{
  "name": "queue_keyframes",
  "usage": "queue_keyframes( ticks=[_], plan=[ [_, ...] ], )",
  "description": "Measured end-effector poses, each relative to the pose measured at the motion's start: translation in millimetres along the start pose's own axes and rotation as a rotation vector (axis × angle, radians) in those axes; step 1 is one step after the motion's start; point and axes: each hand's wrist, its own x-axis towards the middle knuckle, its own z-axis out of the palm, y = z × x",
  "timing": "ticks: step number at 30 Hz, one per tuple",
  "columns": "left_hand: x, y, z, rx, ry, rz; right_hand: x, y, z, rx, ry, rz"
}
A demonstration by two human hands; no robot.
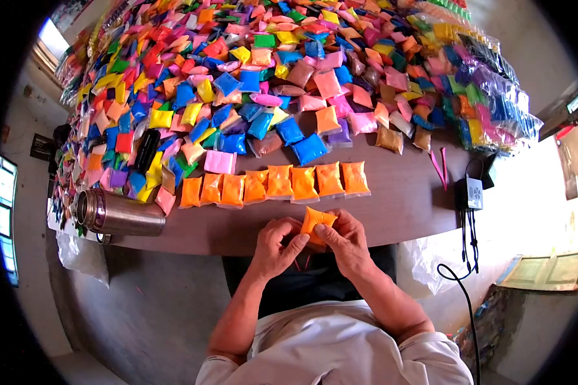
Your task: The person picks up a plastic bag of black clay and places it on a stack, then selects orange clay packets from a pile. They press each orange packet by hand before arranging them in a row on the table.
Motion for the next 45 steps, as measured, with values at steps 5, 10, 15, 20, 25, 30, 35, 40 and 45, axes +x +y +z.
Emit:
queue_keyframes(
  ticks=[5, 10, 15, 20, 25, 30, 35, 40, 45],
  plan=[
    [1, -1, -1, 0.044, -0.001, 0.037, 1, -6, 0, -0.034, -0.058, -0.041],
    [0, -8, 2, 0.149, -0.027, 0.111, 8, -8, -5, -0.215, -0.04, 0.044],
    [2, -1, 2, 0.182, -0.03, 0.117, 8, -2, 3, -0.248, 0.036, -0.09],
    [-2, -11, 8, 0.21, 0.034, 0.147, 10, -9, 3, -0.288, 0.014, -0.097],
    [-3, -6, 7, 0.269, -0.023, 0.124, 9, -6, -2, -0.29, -0.073, -0.006],
    [-1, -7, 7, 0.262, -0.008, 0.227, 7, 3, -3, -0.346, -0.07, -0.064],
    [-1, -7, 7, 0.225, -0.01, 0.16, 7, -6, 2, -0.192, -0.078, 0.053],
    [-1, -4, 8, 0.252, -0.008, 0.135, 8, -2, -5, -0.277, -0.093, -0.073],
    [-2, -3, 9, 0.216, 0.023, 0.142, 11, -3, -8, -0.273, -0.125, -0.041]
  ],
)
